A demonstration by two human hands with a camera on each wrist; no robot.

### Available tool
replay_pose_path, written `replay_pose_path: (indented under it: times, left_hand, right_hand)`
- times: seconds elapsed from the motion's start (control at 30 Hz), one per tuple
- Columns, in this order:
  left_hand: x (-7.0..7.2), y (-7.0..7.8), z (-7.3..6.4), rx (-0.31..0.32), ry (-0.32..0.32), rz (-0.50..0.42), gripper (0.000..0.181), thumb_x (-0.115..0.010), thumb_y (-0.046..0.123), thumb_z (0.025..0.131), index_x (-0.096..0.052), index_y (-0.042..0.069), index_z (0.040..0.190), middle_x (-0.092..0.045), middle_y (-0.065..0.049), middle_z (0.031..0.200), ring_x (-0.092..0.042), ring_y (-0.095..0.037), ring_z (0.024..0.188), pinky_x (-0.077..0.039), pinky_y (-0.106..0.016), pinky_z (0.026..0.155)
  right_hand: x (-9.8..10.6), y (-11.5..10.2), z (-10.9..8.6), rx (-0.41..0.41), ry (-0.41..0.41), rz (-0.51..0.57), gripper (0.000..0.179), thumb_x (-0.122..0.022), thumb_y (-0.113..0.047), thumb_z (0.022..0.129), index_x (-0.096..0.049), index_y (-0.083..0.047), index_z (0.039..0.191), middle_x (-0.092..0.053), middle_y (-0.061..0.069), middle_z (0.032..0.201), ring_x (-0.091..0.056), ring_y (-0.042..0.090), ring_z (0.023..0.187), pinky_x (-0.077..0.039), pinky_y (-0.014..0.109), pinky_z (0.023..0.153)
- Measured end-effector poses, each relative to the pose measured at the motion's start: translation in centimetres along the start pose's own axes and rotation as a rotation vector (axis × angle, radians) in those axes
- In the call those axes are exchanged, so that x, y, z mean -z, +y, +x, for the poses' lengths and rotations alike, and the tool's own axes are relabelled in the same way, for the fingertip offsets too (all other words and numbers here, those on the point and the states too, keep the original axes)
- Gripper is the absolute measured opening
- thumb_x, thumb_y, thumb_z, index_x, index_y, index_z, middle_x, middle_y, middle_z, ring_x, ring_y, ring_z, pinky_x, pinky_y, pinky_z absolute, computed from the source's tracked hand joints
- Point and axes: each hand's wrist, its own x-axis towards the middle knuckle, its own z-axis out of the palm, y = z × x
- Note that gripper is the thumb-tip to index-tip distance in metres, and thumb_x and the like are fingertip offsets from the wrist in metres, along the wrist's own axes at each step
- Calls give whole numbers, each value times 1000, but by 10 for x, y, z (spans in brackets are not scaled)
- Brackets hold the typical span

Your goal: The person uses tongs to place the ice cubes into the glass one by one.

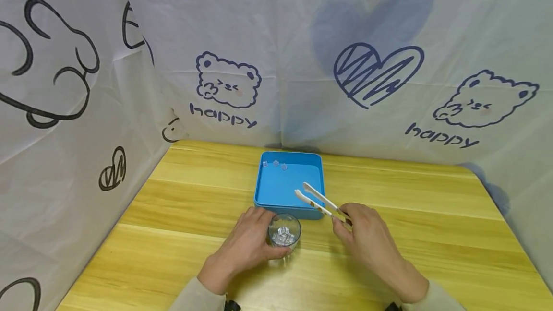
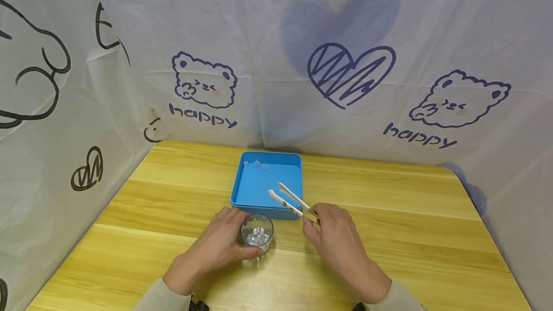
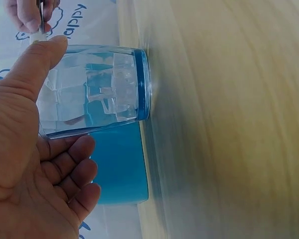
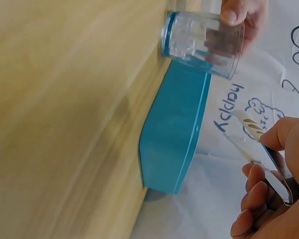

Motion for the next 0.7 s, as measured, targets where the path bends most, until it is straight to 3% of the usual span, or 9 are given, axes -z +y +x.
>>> replay_pose_path:
  times: [0.13, 0.4, 0.7]
  left_hand:
    - [0, 0, 0, -4, 0, 1, 83, -89, 59, 77, -62, 6, 134, -65, -7, 128, -55, -25, 119, -46, -49, 111]
    - [1, 0, 1, -14, -4, -36, 95, -89, 60, 78, -53, 9, 149, -59, -7, 147, -52, -28, 133, -41, -52, 118]
    - [1, -1, 1, -16, -4, -43, 97, -89, 59, 77, -51, 9, 152, -57, -8, 152, -51, -29, 136, -40, -54, 119]
  right_hand:
    - [-3, 3, 14, -47, -33, 16, 17, -77, -17, 95, -73, -1, 100, -71, 8, 86, -59, 16, 73, -55, 41, 70]
    - [-18, 18, 48, -19, -36, -22, 21, -74, -16, 97, -70, 4, 102, -65, 8, 80, -53, 21, 69, -52, 41, 66]
    - [-38, 28, 87, -65, -122, -103, 23, -70, -21, 98, -62, -5, 83, -51, 3, 68, -45, 20, 61, -39, 34, 56]
